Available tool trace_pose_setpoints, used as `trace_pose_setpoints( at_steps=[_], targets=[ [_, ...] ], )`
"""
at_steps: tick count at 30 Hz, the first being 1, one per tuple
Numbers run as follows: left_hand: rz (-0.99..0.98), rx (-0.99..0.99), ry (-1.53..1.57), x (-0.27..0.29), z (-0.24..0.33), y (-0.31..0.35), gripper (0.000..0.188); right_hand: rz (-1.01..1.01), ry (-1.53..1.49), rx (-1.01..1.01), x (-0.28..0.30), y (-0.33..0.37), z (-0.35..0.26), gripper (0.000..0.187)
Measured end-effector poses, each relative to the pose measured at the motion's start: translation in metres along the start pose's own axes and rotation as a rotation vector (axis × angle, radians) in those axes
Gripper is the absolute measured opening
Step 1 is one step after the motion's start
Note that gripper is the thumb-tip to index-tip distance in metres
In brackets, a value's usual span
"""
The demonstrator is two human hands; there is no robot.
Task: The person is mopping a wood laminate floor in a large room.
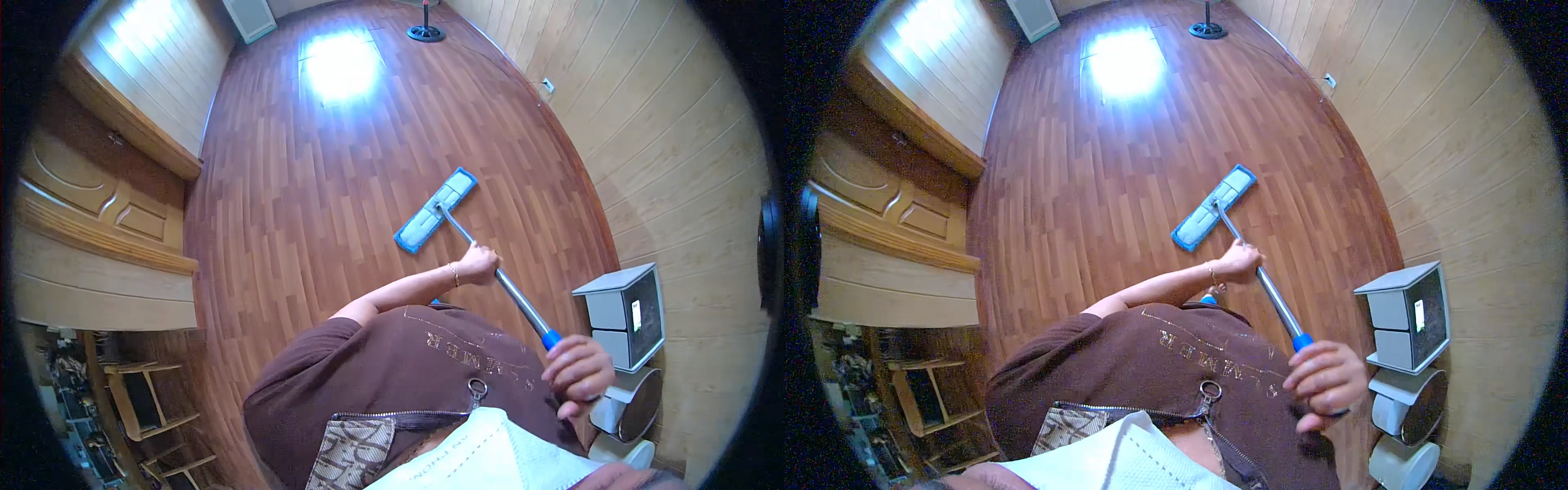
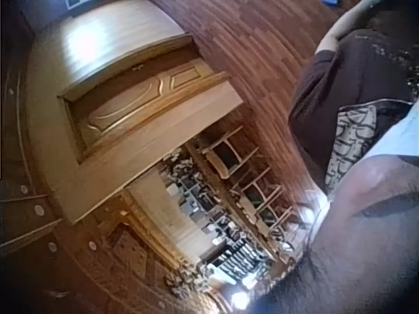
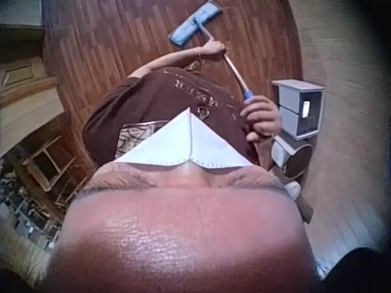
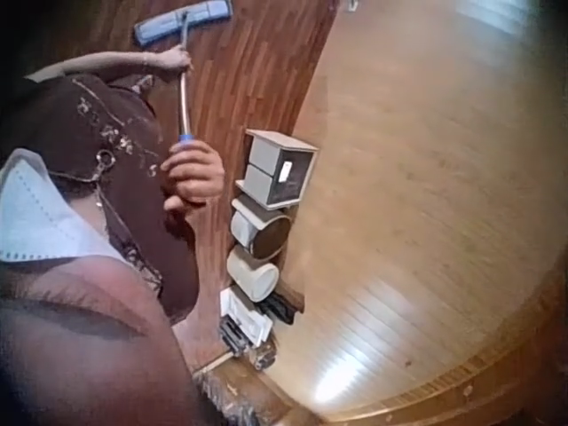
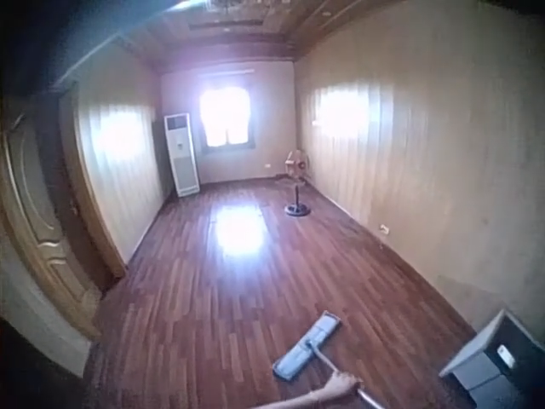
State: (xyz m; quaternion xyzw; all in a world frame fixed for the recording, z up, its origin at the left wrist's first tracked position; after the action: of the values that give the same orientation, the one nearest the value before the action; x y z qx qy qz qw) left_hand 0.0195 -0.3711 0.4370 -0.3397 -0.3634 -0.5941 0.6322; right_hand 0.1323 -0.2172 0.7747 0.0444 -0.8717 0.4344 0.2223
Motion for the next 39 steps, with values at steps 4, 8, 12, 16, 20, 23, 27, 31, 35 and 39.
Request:
trace_pose_setpoints(
  at_steps=[4, 8, 12, 16, 20, 23, 27, 31, 35, 39],
  targets=[
    [0.108, 0.129, -0.041, 0.032, -0.088, -0.035, 0.009, -0.006, -0.139, -0.029, 0.026, -0.027, 0.087, 0.039],
    [0.193, 0.261, -0.065, 0.074, -0.158, -0.043, 0.009, -0.067, -0.258, -0.025, 0.045, -0.054, 0.155, 0.037],
    [0.361, 0.398, -0.075, 0.112, -0.199, -0.024, 0.014, -0.087, -0.342, -0.041, 0.059, -0.058, 0.21, 0.029],
    [0.353, 0.567, -0.037, 0.106, -0.219, -0.02, 0.023, -0.088, -0.342, -0.148, 0.084, -0.034, 0.242, 0.023],
    [0.403, 0.71, -0.015, 0.092, -0.239, 0.008, 0.025, -0.062, -0.438, -0.233, 0.089, -0.005, 0.273, 0.017],
    [0.448, 0.774, 0.005, 0.075, -0.253, 0.016, 0.019, -0.068, -0.458, -0.308, 0.099, 0.01, 0.279, 0.01],
    [0.47, 0.769, 0.003, 0.049, -0.229, 0.008, 0.019, 0.011, -0.47, -0.4, 0.111, 0.048, 0.269, 0.012],
    [0.5, 0.643, -0.043, 0.028, -0.201, -0.014, 0.02, 0.028, -0.398, -0.444, 0.127, 0.077, 0.251, 0.01],
    [0.541, 0.488, 0.013, 0.081, -0.202, -0.084, 0.018, -0.035, -0.306, -0.424, 0.168, 0.038, 0.262, 0.005],
    [0.378, 0.361, 0.127, 0.12, -0.22, -0.157, 0.011, -0.091, -0.141, -0.476, 0.202, -0.024, 0.285, 0.014]
  ],
)
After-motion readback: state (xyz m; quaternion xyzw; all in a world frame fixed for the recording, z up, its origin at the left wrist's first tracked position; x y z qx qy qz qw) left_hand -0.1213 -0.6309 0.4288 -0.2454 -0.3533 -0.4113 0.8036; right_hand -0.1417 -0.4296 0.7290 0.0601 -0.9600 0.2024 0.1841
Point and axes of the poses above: each hand's wrist, its own y-axis away from the middle knuckle, its own x-axis out of the back of the hand, z = x × y, the point moved 9 cm from there along -y, towards the middle knuckle, and after that the axes turned 5 degrees about x, right-handed, at the moved point
